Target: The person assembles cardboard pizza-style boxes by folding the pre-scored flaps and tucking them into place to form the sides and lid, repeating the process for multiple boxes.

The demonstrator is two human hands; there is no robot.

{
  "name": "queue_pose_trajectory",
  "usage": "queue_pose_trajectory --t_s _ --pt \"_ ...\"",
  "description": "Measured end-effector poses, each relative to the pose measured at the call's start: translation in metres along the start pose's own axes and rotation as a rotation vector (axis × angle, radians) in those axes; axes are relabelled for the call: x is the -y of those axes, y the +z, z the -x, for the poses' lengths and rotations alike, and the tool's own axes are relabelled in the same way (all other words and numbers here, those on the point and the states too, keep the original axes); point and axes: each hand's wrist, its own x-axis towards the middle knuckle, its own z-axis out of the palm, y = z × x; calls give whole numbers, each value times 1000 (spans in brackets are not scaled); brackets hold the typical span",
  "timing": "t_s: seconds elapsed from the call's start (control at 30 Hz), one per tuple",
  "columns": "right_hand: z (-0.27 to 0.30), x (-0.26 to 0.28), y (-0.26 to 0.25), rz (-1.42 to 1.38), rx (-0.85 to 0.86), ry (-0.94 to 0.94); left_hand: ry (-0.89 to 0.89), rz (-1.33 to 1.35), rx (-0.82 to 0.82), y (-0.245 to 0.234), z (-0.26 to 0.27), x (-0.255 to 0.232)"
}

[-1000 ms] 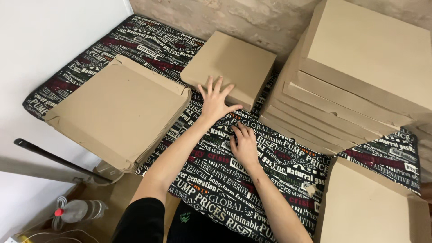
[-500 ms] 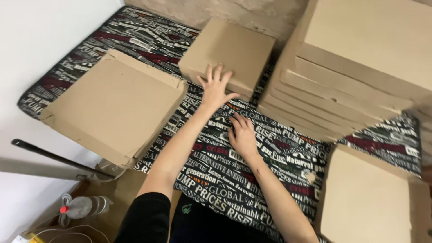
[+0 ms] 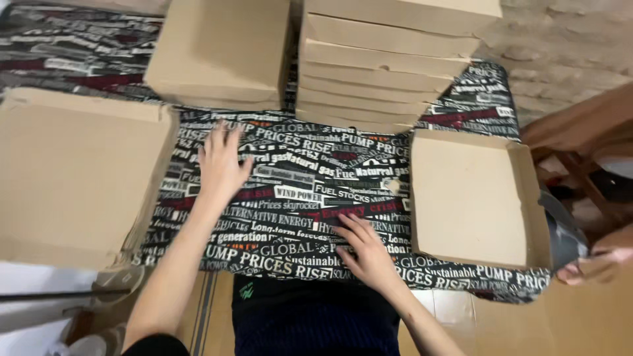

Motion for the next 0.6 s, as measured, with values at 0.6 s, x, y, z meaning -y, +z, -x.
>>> queue_pose_trajectory --t_s 0.6 --pt "-119 40 64 -24 342 -490 -625 48 154 -143 178 137"
